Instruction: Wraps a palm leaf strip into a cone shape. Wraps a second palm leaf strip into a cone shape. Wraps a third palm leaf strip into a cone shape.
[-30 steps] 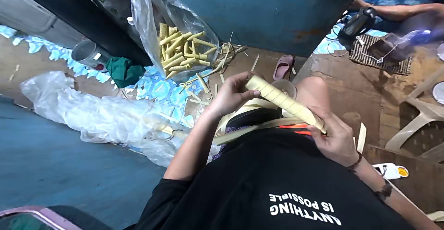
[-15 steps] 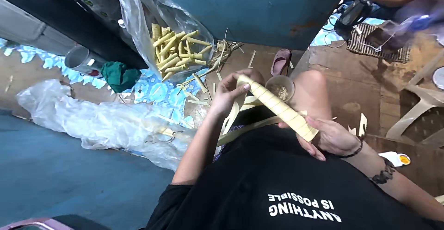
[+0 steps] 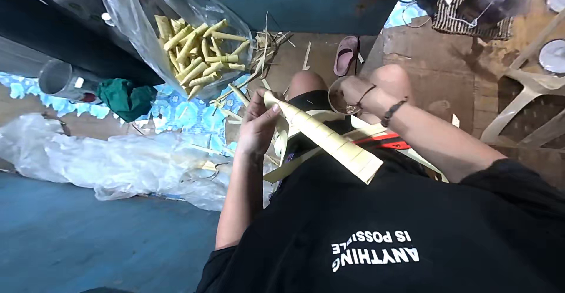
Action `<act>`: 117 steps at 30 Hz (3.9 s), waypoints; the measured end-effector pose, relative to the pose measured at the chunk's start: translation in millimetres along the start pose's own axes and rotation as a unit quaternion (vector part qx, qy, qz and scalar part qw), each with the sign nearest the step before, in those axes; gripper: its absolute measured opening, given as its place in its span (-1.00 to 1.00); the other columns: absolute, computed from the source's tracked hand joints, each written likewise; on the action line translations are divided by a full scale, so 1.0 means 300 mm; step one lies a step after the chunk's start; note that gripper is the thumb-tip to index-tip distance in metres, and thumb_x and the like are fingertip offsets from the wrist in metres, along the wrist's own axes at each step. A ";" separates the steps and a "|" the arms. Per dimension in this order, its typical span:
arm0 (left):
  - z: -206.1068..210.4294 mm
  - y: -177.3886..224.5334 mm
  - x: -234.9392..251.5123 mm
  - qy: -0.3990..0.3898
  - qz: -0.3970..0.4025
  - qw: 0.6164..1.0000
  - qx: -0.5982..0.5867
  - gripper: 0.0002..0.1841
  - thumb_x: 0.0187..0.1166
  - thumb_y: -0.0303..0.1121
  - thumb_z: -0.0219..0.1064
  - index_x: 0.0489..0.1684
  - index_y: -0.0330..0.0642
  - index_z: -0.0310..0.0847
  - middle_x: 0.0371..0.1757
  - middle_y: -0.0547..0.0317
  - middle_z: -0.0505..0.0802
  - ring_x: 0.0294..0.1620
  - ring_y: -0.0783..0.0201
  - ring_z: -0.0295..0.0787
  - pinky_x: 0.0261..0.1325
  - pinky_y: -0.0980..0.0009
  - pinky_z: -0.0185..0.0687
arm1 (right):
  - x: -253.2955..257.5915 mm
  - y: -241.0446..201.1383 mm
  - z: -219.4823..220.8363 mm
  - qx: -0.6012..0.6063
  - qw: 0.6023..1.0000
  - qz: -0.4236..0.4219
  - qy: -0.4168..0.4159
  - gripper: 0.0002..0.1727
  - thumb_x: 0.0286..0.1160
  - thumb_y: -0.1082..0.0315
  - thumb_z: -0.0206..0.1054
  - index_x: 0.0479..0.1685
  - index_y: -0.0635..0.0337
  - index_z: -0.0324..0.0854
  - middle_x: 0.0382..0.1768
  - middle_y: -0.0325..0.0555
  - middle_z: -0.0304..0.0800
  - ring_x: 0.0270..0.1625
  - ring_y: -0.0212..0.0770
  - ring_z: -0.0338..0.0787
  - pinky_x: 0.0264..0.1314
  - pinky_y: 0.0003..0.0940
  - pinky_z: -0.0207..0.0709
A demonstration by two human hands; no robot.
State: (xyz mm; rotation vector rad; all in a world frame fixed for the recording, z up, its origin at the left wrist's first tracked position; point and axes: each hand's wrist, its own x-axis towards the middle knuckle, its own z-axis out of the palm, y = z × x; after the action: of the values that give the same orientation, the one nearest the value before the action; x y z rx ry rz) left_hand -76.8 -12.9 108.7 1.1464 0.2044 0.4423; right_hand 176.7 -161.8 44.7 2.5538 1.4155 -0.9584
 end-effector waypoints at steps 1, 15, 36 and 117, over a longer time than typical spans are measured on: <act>-0.005 0.004 -0.004 -0.002 0.001 1.000 -0.002 -0.77 0.59 -0.43 0.35 -0.01 0.23 0.54 -0.07 0.46 0.83 0.03 0.46 0.76 0.25 0.41 0.67 | 0.024 -0.010 0.033 -0.033 0.999 0.013 -0.010 -0.76 0.50 0.60 0.31 0.08 0.47 0.73 0.19 0.43 0.73 0.33 0.44 0.69 0.37 0.43 0.50; 0.063 0.045 0.009 -0.016 0.001 0.996 -0.084 -0.79 0.54 -0.36 0.41 -0.04 0.28 0.61 -0.12 0.45 0.86 -0.02 0.42 0.80 0.18 0.36 0.73 | -0.031 0.115 -0.019 0.218 0.967 -0.121 0.062 -0.82 0.52 0.51 0.38 0.00 0.42 0.72 -0.19 0.23 0.81 -0.15 0.12 0.81 0.10 0.15 0.65; 0.261 0.033 0.008 -0.210 -0.066 0.972 -0.084 -0.81 0.53 -0.46 0.37 -0.03 0.07 0.61 -0.09 0.40 0.85 -0.04 0.52 0.78 0.09 0.51 0.70 | -0.583 -0.171 -0.115 0.501 0.717 -0.384 0.297 -0.88 0.40 0.53 0.51 -0.14 0.23 0.80 0.09 -0.21 0.77 -0.04 -0.43 0.80 -0.03 -0.59 0.77; -0.446 0.272 0.103 0.423 0.032 0.900 0.098 -0.58 0.67 -0.42 0.28 0.48 -0.22 0.39 0.09 0.11 0.74 -0.09 0.36 0.73 0.00 0.40 0.71 | -0.634 0.037 -0.012 0.164 0.933 -0.287 0.144 -0.59 0.61 0.03 0.32 0.21 0.10 0.81 0.14 -0.02 0.85 0.20 -0.11 0.81 0.30 -0.09 0.65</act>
State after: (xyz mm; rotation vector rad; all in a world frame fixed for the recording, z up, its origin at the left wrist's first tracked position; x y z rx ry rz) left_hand -118.6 139.7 130.9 1.0946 0.9899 0.9854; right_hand 114.4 -308.5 149.5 2.6321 2.3600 -0.9742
